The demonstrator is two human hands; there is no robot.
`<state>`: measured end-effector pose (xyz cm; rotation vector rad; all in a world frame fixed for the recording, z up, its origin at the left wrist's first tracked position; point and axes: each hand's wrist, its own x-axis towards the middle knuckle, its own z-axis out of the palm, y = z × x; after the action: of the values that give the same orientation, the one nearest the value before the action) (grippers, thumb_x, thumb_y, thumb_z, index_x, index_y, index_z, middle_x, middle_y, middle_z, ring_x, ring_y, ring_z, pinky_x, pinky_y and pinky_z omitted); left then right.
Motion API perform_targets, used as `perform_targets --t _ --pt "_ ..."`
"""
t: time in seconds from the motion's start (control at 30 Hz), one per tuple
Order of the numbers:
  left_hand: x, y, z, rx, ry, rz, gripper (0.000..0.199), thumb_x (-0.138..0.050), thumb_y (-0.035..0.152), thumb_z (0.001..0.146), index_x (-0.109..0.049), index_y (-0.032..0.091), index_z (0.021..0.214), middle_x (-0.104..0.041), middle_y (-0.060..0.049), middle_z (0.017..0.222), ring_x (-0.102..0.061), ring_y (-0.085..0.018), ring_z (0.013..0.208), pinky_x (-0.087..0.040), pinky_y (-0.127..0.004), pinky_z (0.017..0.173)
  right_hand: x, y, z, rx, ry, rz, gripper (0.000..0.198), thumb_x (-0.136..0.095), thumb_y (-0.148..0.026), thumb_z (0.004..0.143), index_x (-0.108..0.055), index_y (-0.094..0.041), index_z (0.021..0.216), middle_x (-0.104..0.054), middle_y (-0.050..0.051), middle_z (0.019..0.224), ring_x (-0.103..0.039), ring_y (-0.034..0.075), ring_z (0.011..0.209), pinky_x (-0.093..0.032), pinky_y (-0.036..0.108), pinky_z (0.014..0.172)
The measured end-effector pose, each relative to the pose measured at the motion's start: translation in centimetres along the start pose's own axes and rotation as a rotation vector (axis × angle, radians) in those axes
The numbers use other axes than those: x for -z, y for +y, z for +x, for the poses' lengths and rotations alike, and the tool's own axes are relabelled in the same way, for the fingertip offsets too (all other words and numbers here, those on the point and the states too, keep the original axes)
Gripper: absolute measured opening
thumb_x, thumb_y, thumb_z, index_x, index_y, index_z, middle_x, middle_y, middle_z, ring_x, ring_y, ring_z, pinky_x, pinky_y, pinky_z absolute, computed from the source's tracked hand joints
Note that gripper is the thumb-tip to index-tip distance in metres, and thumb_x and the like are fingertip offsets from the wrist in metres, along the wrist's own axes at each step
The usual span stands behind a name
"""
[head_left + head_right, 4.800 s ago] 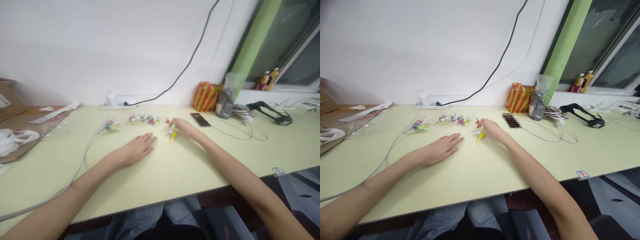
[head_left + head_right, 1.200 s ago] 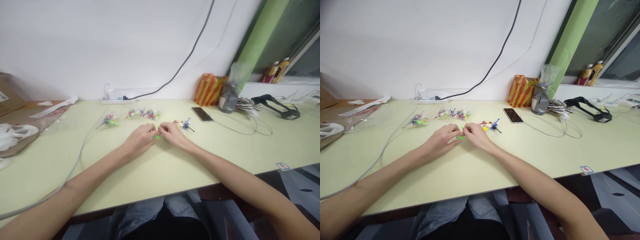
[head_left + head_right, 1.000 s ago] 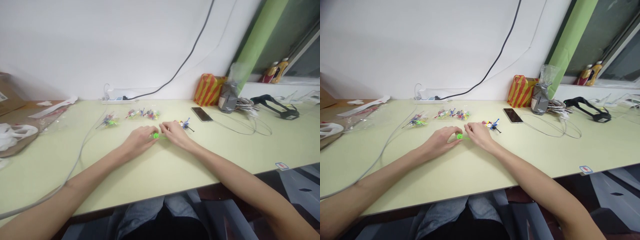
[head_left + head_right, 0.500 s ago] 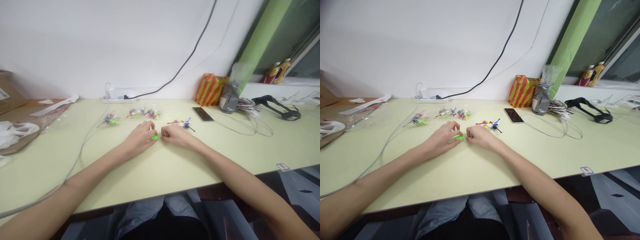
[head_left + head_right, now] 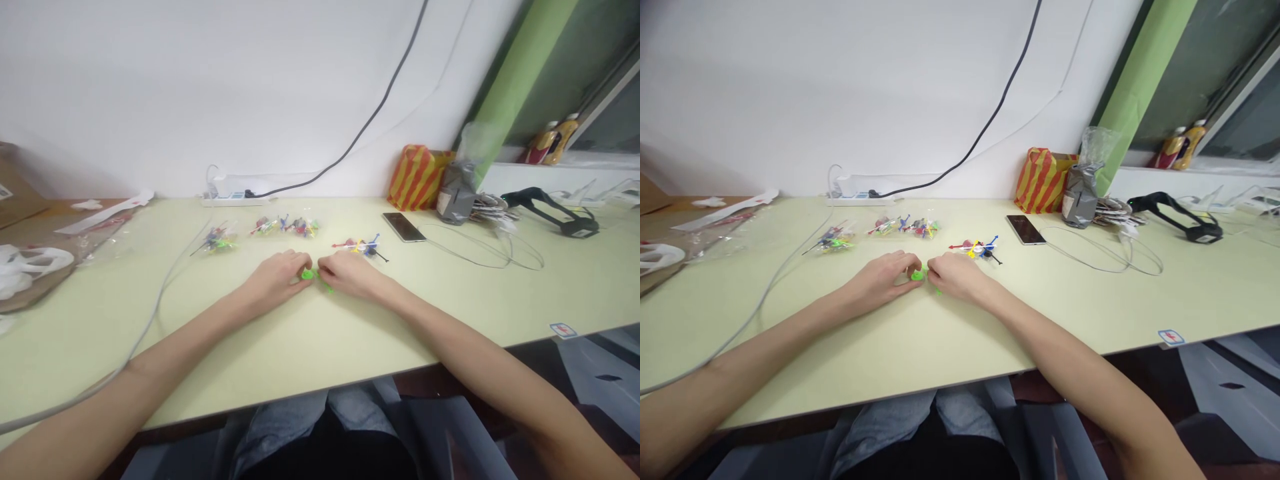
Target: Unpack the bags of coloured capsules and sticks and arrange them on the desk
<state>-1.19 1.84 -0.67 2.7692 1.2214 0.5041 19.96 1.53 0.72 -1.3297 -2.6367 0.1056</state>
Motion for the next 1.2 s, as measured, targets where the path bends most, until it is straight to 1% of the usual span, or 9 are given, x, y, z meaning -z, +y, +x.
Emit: perform_targets --t 0.17,0.4,0.5,0.63,0.73,0.83,1.0,1.1,1.2 --pt "-0.1 0.0 0.0 0.003 0.001 -0.010 0.016 -0.055 0.036 0.095 -0.058 0.021 0.100 -0.063 -0.004 0.090 -0.059 -0.023 0.087 -0.043 -0.034 0.076 -0.2 0.5 0.2 0.030 0.048 0.088 0.015 -0.052 -0.016 0.095 -0.067 -0.017 0.094 -0.070 0.006 0.086 -0.059 0.017 0.076 -0.030 0.026 0.065" --pt "-0.4 -0.7 0.1 -0.019 0.023 -0.026 0.019 -0.058 0.039 0.095 -0.058 0.022 0.104 -0.064 -0.003 0.088 -0.059 -0.023 0.087 -0.041 -0.033 0.074 0.1 0.0 -0.1 0.036 0.041 0.158 0.025 -0.050 -0.016 0.095 -0.061 -0.016 0.072 -0.062 0.003 0.070 -0.048 0.013 0.061 -0.027 0.027 0.061" --pt "-0.4 -0.9 0.1 -0.018 0.014 -0.036 0.021 -0.061 0.040 0.094 -0.057 0.023 0.105 -0.064 -0.002 0.088 -0.059 -0.023 0.088 -0.041 -0.033 0.075 1.1 1.0 0.0 -0.006 0.139 0.100 0.030 -0.049 -0.018 0.098 -0.060 -0.017 0.070 -0.062 0.003 0.070 -0.049 0.014 0.064 -0.028 0.028 0.063" --pt "-0.2 -0.7 0.1 -0.031 -0.010 -0.037 0.019 -0.063 0.036 0.093 -0.057 0.023 0.107 -0.065 -0.002 0.092 -0.060 -0.023 0.090 -0.042 -0.034 0.079 2.4 4.0 0.3 -0.139 0.341 0.066 0.022 -0.050 -0.019 0.099 -0.066 -0.017 0.084 -0.068 0.007 0.091 -0.057 0.018 0.084 -0.033 0.028 0.069" --pt "0.2 -0.3 0.0 -0.022 -0.020 -0.016 0.021 -0.063 0.032 0.094 -0.058 0.022 0.112 -0.066 -0.003 0.095 -0.061 -0.023 0.092 -0.042 -0.034 0.080 3.0 6.4 0.2 -0.190 0.239 0.048 0.011 -0.060 -0.019 0.094 -0.071 -0.019 0.095 -0.070 0.007 0.096 -0.059 0.020 0.089 -0.036 0.027 0.071" --pt "0.3 -0.2 -0.1 -0.023 -0.028 0.000 0.023 -0.063 0.032 0.094 -0.059 0.022 0.115 -0.067 -0.003 0.097 -0.061 -0.024 0.095 -0.042 -0.034 0.080 3.5 8.0 -0.2 -0.145 0.088 0.080 0.014 -0.063 -0.018 0.093 -0.074 -0.021 0.101 -0.070 0.006 0.097 -0.061 0.020 0.089 -0.039 0.027 0.072" --pt "0.0 -0.4 0.0 -0.041 -0.002 -0.004 0.027 -0.062 0.037 0.095 -0.060 0.022 0.118 -0.068 -0.004 0.096 -0.062 -0.023 0.094 -0.044 -0.035 0.082 3.1 8.4 -0.3 -0.080 0.033 0.065 0.021 -0.063 -0.006 0.088 -0.076 -0.021 0.097 -0.070 0.007 0.101 -0.061 0.021 0.099 -0.040 0.027 0.078" --pt "0.3 -0.1 0.0 -0.023 0.105 -0.042 0.023 -0.052 0.039 0.100 -0.062 0.021 0.111 -0.069 -0.003 0.090 -0.062 -0.023 0.093 -0.045 -0.037 0.085 2.5 7.9 0.1 -0.049 -0.007 0.036 0.016 -0.063 -0.005 0.086 -0.073 -0.017 0.089 -0.069 0.008 0.097 -0.061 0.019 0.092 -0.039 0.026 0.075" --pt "0.9 0.3 -0.2 -0.026 0.263 -0.047 0.026 -0.041 0.033 0.104 -0.063 0.020 0.105 -0.070 -0.004 0.092 -0.062 -0.022 0.093 -0.046 -0.038 0.087 2.8 6.9 0.0 -0.032 0.099 0.032 0.011 -0.063 -0.009 0.089 -0.070 -0.017 0.085 -0.067 0.006 0.093 -0.059 0.018 0.086 -0.036 0.027 0.072"
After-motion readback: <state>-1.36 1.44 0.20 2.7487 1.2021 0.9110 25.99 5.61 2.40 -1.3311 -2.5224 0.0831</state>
